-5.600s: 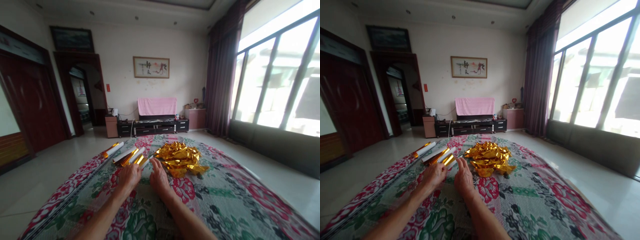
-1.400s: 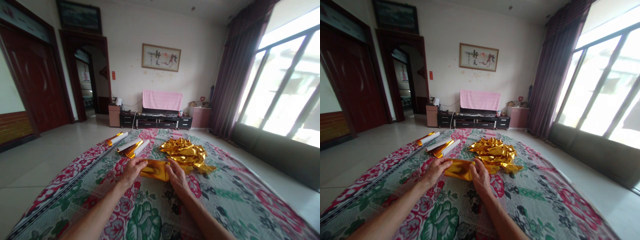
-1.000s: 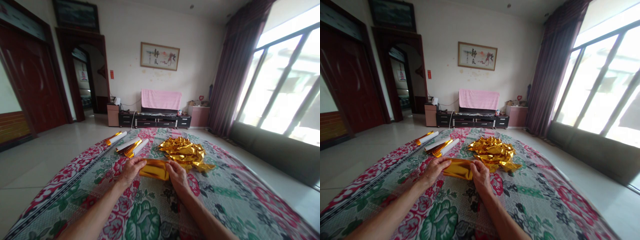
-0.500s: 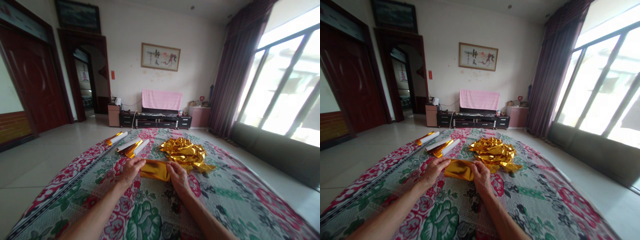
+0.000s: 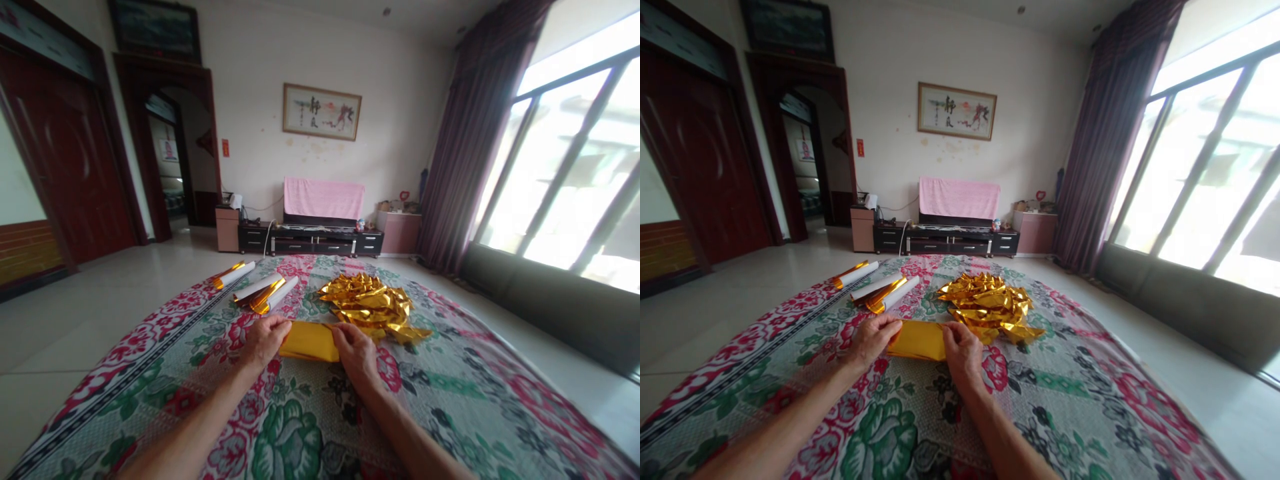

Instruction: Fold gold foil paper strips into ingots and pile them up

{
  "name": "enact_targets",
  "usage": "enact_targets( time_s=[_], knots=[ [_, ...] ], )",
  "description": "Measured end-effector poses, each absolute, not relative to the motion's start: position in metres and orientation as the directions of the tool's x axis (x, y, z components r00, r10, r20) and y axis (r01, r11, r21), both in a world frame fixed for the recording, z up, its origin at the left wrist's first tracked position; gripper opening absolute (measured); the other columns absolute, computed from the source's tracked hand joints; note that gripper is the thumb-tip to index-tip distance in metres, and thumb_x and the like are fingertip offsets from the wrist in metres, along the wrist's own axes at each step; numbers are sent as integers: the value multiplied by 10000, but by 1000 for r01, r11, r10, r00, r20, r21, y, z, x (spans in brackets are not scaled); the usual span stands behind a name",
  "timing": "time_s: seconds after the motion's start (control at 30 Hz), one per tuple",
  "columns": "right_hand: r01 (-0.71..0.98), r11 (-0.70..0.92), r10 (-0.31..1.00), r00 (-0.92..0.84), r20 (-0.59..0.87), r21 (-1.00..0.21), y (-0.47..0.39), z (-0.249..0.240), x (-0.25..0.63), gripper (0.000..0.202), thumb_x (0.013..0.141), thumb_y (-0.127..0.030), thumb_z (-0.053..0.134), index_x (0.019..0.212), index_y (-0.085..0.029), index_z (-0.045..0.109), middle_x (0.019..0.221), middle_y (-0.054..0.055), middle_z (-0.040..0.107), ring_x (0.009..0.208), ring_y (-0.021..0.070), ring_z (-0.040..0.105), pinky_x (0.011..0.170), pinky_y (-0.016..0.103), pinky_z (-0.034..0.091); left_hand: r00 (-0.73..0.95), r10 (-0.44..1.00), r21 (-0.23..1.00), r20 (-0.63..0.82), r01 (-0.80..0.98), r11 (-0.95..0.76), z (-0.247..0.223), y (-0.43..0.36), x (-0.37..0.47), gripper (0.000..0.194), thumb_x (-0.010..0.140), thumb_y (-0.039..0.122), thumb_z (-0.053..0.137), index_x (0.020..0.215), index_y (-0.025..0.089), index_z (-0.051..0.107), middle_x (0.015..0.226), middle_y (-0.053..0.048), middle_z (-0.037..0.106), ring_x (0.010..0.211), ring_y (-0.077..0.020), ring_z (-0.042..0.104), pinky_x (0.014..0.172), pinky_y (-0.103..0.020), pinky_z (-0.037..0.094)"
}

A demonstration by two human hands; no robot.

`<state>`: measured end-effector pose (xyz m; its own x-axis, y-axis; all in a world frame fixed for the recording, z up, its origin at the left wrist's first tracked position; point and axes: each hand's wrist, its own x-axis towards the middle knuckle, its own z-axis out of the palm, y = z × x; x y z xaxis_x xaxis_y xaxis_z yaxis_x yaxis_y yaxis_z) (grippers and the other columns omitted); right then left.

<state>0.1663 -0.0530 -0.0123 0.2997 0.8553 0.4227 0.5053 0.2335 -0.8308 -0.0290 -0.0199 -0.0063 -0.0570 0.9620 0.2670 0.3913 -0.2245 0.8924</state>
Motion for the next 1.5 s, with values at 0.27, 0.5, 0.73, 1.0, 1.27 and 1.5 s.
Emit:
enact_targets(
  time_s=[0.27, 0.5, 0.73, 1.0, 1.27, 1.5],
  knots=[
    [771, 218, 820, 188, 541, -598, -49, -11, 165, 230, 727, -240, 480, 690, -196, 702, 663, 28, 650, 638, 139, 575, 625, 211, 409, -34, 890, 540, 454, 805, -245, -13, -19, -23, 189, 712, 243, 509, 635, 188, 672, 690, -41, 653, 700, -173, 557, 693, -266, 378],
    [859, 206, 855, 74, 513, -468, -51, -12, 162, 214, 742, -154, 497, 605, -176, 661, 635, 25, 580, 632, 110, 529, 594, 182, 349, 93, 850, 346, 518, 886, -308, -25, -15, -24, 194, 751, 237, 498, 661, 172, 657, 698, -78, 606, 747, -202, 524, 750, -310, 379],
    [925, 137, 896, 36, 442, -354, -54, -8, 158, 231, 806, -185, 461, 684, -172, 657, 752, 60, 578, 685, 137, 540, 579, 214, 337, 135, 835, 250, 534, 918, -309, -26, -17, -20, 159, 780, 225, 470, 756, 164, 614, 759, -88, 597, 795, -223, 524, 779, -339, 378],
    [941, 95, 916, 45, 400, -324, -54, -8, 156, 216, 836, -201, 440, 740, -172, 631, 833, 77, 569, 715, 143, 546, 587, 226, 339, 133, 832, 263, 539, 912, -316, -20, -22, -17, 142, 771, 207, 496, 864, 175, 598, 825, -91, 597, 850, -236, 519, 812, -346, 368],
    [937, 67, 939, 57, 338, -343, -57, -2, 155, 225, 848, -212, 420, 756, -161, 619, 850, 64, 566, 725, 127, 543, 605, 216, 338, 138, 855, 227, 500, 932, -283, -20, -21, -17, 149, 805, 238, 467, 833, 181, 601, 816, -65, 588, 844, -211, 511, 797, -318, 382],
    [940, 55, 945, 59, 321, -336, -58, -1, 154, 235, 859, -219, 408, 773, -161, 619, 874, 74, 568, 761, 140, 554, 618, 223, 349, 163, 872, 178, 461, 946, -270, -16, -24, -17, 181, 828, 266, 448, 827, 191, 612, 811, -62, 564, 841, -201, 501, 797, -312, 370]
  ],
)
